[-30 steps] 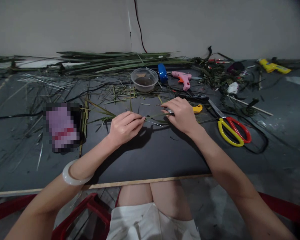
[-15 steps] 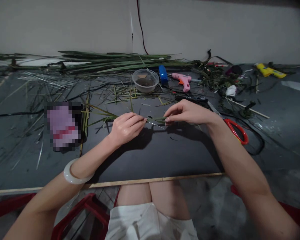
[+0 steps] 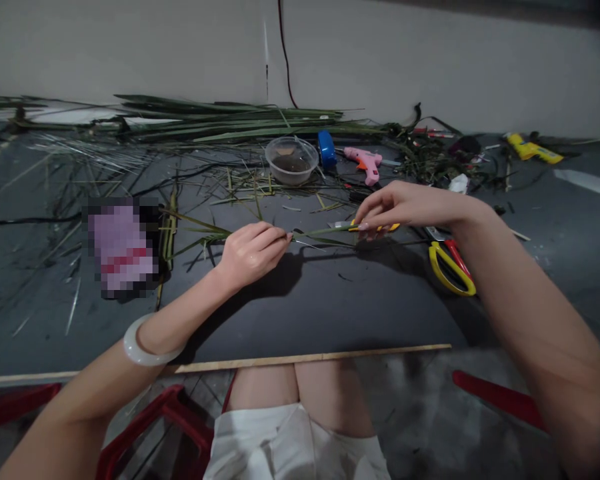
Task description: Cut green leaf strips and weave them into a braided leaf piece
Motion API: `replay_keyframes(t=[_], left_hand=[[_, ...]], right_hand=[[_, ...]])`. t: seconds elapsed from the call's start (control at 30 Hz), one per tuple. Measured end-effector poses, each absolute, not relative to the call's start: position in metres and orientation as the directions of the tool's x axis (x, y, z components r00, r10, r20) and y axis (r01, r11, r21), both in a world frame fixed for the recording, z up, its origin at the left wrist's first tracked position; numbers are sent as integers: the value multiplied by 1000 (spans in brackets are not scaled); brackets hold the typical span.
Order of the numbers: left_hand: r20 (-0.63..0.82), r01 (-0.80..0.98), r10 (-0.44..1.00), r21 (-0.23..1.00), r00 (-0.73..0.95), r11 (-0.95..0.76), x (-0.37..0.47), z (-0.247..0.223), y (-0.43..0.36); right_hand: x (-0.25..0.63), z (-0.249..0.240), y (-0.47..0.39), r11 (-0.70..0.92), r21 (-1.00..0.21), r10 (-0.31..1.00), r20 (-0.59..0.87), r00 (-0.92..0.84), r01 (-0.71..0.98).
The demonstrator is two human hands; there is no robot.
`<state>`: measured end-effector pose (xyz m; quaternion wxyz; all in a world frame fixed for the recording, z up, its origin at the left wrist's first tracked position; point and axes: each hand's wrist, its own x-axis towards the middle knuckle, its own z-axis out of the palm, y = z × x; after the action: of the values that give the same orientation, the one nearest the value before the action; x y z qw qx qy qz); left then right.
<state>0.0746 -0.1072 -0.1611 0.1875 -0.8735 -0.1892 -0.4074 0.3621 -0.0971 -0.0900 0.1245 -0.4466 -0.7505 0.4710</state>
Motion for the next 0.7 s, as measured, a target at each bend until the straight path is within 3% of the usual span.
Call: replay_keyframes(t=[0.13, 0.23, 0.33, 0.47, 0.7], left_hand=[[780, 483, 198, -149, 594, -863, 75, -162, -108], [770, 515, 233, -142, 595, -845, 75, -162, -108], [775, 538, 276, -96, 569, -838, 76, -163, -108], [794, 559, 388, 73, 468, -826, 77, -165, -108], [744, 517, 576, 364, 339, -775, 78, -164, -112]], right_hand=[[363, -90, -100, 167, -787, 810, -234, -537, 594], [353, -90, -110, 101, -751, 915, -188, -357, 653], [336, -90, -124, 100, -727, 981, -44, -191, 679], [316, -99, -136, 182, -752, 983, 159, -93, 633], [292, -122, -144, 338, -783, 928, 369, -48, 523]])
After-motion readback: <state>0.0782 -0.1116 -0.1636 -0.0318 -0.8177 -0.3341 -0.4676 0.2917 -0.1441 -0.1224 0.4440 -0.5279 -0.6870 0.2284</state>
